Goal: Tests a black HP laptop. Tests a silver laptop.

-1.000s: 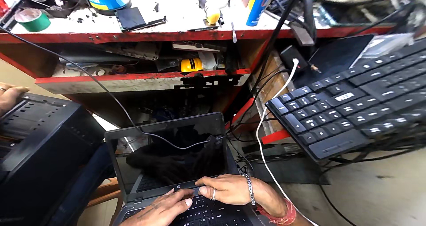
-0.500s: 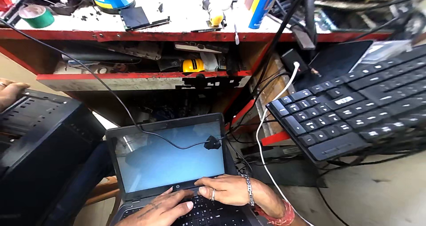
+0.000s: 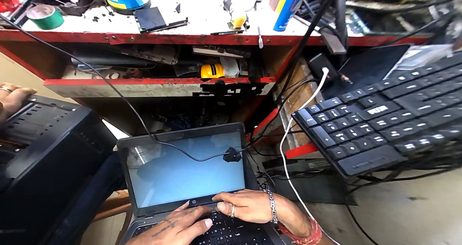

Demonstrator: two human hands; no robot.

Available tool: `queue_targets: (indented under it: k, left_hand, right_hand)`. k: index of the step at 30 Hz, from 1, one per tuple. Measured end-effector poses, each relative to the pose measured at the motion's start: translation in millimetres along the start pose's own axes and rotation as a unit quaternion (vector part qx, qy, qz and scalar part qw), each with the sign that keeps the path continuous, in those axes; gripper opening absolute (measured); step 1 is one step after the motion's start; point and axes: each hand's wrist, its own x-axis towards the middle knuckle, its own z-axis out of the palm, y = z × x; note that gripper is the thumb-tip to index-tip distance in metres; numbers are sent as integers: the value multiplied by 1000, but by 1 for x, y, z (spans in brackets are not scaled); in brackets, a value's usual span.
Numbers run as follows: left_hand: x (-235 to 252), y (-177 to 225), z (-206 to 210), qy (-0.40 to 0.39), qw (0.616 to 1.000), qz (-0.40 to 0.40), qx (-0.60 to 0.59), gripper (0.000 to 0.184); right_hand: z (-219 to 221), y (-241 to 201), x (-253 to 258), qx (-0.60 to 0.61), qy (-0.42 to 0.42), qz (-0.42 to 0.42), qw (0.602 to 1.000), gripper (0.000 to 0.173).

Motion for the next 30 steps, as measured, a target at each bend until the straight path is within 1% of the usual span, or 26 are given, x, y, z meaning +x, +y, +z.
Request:
queue_targets:
  k: [4, 6, 9, 11, 15, 22, 28, 30]
  left_hand:
    - [-1, 3, 1, -7, 995, 36, 92, 66]
    - [-1, 4, 0, -14, 994, 42, 99, 67]
    - [-1, 2, -1, 3, 998, 38, 46, 66]
    - [-2, 1, -2, 11, 1000, 16, 3, 68]
    - [-1, -5, -4, 2, 999, -26, -46, 67]
    - [3, -20, -3, -3, 988, -28, -155, 70]
    - [4, -24, -5, -16, 985, -22, -169, 69]
    - [4, -24, -4, -11, 985, -22, -172, 67]
  right_hand:
    - [0, 0, 0, -2, 5, 3, 1000, 64]
    - [0, -2, -1, -2, 1, 9, 1000, 64]
    - [-1, -3, -1, -2, 0, 10, 1000, 64]
    - [-1, -2, 0, -2, 0, 6, 1000, 64]
    - [1, 0, 0, 4, 2, 0, 1000, 64]
    - [0, 1, 0, 7, 8, -9, 1000, 64]
    - [1, 5, -1, 11, 9, -16, 1000, 65]
    - [-3, -3, -7, -17, 30, -19, 999, 63]
